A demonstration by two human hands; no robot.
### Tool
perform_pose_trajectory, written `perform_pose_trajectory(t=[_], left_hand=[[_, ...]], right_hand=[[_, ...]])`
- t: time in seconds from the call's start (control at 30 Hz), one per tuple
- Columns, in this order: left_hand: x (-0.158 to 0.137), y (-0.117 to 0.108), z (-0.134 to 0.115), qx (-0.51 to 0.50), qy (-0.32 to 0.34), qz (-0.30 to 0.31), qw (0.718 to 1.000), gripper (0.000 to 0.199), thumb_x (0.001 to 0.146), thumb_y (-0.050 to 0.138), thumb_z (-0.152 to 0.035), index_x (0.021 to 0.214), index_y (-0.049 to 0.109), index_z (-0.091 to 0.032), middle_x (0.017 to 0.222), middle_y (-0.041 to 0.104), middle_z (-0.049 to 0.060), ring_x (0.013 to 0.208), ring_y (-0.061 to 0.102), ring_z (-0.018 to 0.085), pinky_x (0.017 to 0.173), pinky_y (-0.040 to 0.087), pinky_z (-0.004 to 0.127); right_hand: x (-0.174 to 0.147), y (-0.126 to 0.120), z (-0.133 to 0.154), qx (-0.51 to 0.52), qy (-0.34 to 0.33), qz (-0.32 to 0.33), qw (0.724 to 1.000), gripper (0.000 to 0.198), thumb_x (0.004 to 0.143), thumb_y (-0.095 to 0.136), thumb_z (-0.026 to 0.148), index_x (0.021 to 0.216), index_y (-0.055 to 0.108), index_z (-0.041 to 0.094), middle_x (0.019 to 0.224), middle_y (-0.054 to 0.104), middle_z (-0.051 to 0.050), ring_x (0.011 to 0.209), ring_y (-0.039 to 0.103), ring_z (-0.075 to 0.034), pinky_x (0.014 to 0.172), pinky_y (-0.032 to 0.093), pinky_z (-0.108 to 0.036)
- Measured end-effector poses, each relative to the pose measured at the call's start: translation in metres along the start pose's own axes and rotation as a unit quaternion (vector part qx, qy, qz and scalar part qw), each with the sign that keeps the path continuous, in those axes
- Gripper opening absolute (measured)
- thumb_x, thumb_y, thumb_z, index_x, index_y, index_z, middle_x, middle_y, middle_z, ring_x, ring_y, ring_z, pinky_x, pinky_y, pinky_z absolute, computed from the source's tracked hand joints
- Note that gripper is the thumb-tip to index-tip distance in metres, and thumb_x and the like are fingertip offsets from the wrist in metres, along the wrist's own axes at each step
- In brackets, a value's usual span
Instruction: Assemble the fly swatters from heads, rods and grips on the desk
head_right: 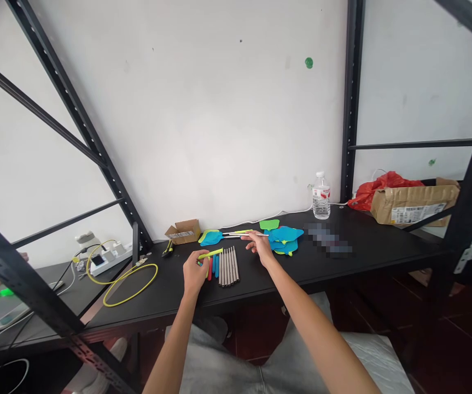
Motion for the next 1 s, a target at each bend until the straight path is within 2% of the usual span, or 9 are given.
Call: perform_pose_trajectory(t=[0.27, 0.43, 0.6, 1.0], left_hand=[[0.000, 0.001, 0.012, -0.064, -0.017, -0.013, 0.998, 0.030, 0.089, 0.046, -0.035, 0.106, 0.067, -0.020, 0.101, 0.070, 0.007, 0.080, 0.064, 0.018, 0.068, 0.049, 0.027], [0.000, 0.005, 0.016, -0.078, -0.012, 0.001, 0.997, 0.030, 0.090, 0.045, -0.035, 0.107, 0.066, -0.021, 0.099, 0.069, 0.007, 0.077, 0.063, 0.018, 0.065, 0.047, 0.027], [0.000, 0.008, 0.018, -0.074, -0.012, 0.022, 0.997, 0.032, 0.091, 0.043, -0.036, 0.108, 0.065, -0.021, 0.088, 0.068, 0.005, 0.068, 0.060, 0.016, 0.059, 0.043, 0.025], [-0.001, 0.006, 0.012, -0.079, -0.010, 0.018, 0.997, 0.033, 0.091, 0.043, -0.039, 0.105, 0.066, -0.020, 0.079, 0.066, 0.003, 0.059, 0.055, 0.014, 0.054, 0.039, 0.023]], right_hand=[[-0.003, 0.006, 0.002, 0.009, -0.011, 0.027, 1.000, 0.037, 0.075, 0.070, 0.050, 0.087, 0.075, 0.016, 0.080, 0.073, -0.010, 0.045, 0.044, -0.007, 0.038, 0.020, -0.022], [-0.004, 0.010, 0.000, 0.000, -0.006, 0.057, 0.998, 0.036, 0.074, 0.071, 0.050, 0.087, 0.076, 0.017, 0.084, 0.074, -0.011, 0.047, 0.044, -0.008, 0.039, 0.018, -0.023], [-0.004, 0.014, -0.003, -0.004, -0.006, 0.080, 0.997, 0.037, 0.075, 0.070, 0.049, 0.090, 0.076, 0.016, 0.087, 0.074, -0.012, 0.047, 0.044, -0.008, 0.040, 0.018, -0.023], [-0.001, 0.011, -0.007, 0.016, 0.005, 0.060, 0.998, 0.033, 0.070, 0.075, 0.047, 0.084, 0.070, 0.017, 0.083, 0.074, -0.011, 0.045, 0.047, -0.009, 0.039, 0.018, -0.023]])
Point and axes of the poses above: each hand's wrist, its own x-axis towards the middle knuckle, its own y-axis out of the palm, z = x × y, the point moved 7 cm from there along x, towards the middle knuckle
